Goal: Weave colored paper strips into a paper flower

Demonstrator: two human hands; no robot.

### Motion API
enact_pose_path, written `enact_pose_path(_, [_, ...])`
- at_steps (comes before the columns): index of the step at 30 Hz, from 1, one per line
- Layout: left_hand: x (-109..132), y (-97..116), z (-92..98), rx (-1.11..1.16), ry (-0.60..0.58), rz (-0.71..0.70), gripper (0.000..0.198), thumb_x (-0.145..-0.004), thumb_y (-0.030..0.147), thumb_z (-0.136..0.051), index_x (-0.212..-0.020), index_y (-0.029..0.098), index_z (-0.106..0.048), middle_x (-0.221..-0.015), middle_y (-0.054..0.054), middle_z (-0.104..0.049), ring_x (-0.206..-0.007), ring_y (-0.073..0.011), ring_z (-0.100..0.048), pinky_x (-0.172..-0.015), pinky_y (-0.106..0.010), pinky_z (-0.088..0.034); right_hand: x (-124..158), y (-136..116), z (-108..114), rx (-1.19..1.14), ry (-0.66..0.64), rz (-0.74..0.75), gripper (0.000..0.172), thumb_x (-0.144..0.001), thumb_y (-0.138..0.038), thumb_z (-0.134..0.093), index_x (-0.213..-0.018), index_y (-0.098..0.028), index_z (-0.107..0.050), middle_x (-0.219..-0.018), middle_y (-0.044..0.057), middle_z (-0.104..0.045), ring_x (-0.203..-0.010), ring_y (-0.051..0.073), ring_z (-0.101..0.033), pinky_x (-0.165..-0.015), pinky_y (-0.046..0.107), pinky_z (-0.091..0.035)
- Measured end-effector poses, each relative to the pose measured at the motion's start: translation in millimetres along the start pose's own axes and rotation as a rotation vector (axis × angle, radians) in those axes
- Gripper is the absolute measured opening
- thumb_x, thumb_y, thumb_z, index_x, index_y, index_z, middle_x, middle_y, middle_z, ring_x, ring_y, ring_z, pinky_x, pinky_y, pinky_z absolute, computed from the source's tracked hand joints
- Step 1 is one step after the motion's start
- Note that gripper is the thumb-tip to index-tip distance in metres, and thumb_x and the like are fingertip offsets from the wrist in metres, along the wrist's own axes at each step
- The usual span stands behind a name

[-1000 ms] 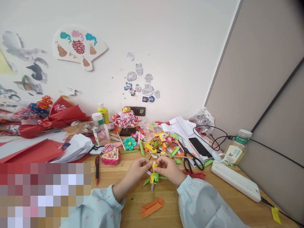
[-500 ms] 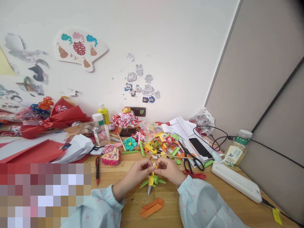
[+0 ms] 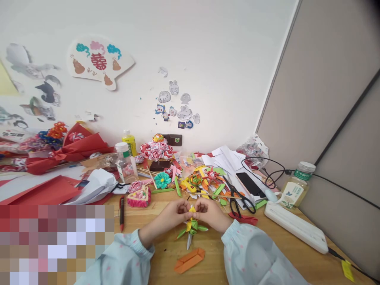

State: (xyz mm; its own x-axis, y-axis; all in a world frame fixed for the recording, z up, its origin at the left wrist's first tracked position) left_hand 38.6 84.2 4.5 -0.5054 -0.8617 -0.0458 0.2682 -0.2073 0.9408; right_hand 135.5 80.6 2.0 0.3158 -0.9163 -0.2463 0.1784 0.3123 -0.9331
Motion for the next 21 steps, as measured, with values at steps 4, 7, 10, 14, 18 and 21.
enact_pose_path(4, [-1.3,-8.4,1.6,-0.049,-0.01,0.042,0.027,-0.064,0.04,-0.065,-0.065,0.016,-0.053,-0.055,0.005,-0.053,-0.051,-0.0113,-0.048,-0.049,-0.021,-0.036,-0.7,4.5,-2.4,0.013,-0.015,0.008,0.015,-0.067,-0.022,-0.067,-0.067,-0.017,-0.052,-0.062,-0.005,-0.049,-0.055,0.009,-0.042,-0.052,0.021,-0.033])
enact_pose_path(7, [-0.9,-10.6,2.8,-0.089,-0.01,0.046,0.027,-0.064,0.041,-0.064,-0.062,0.016,-0.054,-0.053,0.005,-0.053,-0.051,-0.0115,-0.047,-0.049,-0.021,-0.034,-0.8,7.6,-3.4,0.017,-0.019,0.008,0.015,-0.067,-0.022,-0.066,-0.067,-0.017,-0.053,-0.062,-0.004,-0.049,-0.055,0.009,-0.042,-0.051,0.021,-0.032])
enact_pose_path(10, [0.3,-8.2,4.3,-0.119,0.002,0.045,0.027,-0.064,0.041,-0.064,-0.06,0.015,-0.055,-0.053,0.005,-0.053,-0.05,-0.0109,-0.046,-0.048,-0.021,-0.033,-0.4,8.1,-4.3,0.015,-0.022,0.004,0.014,-0.068,-0.024,-0.065,-0.068,-0.017,-0.052,-0.062,-0.004,-0.049,-0.054,0.009,-0.042,-0.051,0.021,-0.033])
enact_pose_path(14, [1.2,-4.7,5.6,-0.143,0.029,0.051,0.029,-0.063,0.041,-0.065,-0.059,0.015,-0.054,-0.053,0.005,-0.053,-0.051,-0.0107,-0.046,-0.048,-0.021,-0.035,-0.2,6.8,-4.3,0.03,-0.013,0.0,0.014,-0.068,-0.023,-0.064,-0.067,-0.017,-0.051,-0.061,-0.005,-0.048,-0.054,0.009,-0.042,-0.051,0.021,-0.034])
enact_pose_path(18, [0.8,-5.0,6.3,-0.166,0.048,0.05,0.029,-0.064,0.042,-0.065,-0.061,0.015,-0.054,-0.053,0.006,-0.052,-0.05,-0.0102,-0.046,-0.048,-0.02,-0.035,-0.3,5.0,-3.6,0.063,0.003,0.003,0.012,-0.067,-0.02,-0.063,-0.065,-0.017,-0.051,-0.06,-0.005,-0.048,-0.054,0.009,-0.044,-0.051,0.021,-0.035])
enact_pose_path(21, [0.9,-5.3,5.7,-0.183,0.045,0.043,0.029,-0.065,0.042,-0.063,-0.063,0.015,-0.054,-0.053,0.005,-0.052,-0.051,-0.0105,-0.047,-0.048,-0.021,-0.035,0.0,1.9,-2.6,0.093,0.019,0.019,0.011,-0.066,-0.017,-0.063,-0.065,-0.017,-0.052,-0.06,-0.005,-0.05,-0.056,0.01,-0.045,-0.053,0.021,-0.036])
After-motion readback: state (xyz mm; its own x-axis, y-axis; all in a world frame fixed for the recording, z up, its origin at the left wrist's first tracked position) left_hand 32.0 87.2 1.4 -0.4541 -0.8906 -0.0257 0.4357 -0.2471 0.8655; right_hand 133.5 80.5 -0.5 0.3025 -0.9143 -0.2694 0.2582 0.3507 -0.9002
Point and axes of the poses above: each hand's wrist, its own x-axis away from the middle knuckle, its own z-axis out of the back of the hand, y = z × x, the point moved 9 cm from there along -x, towards the middle knuckle
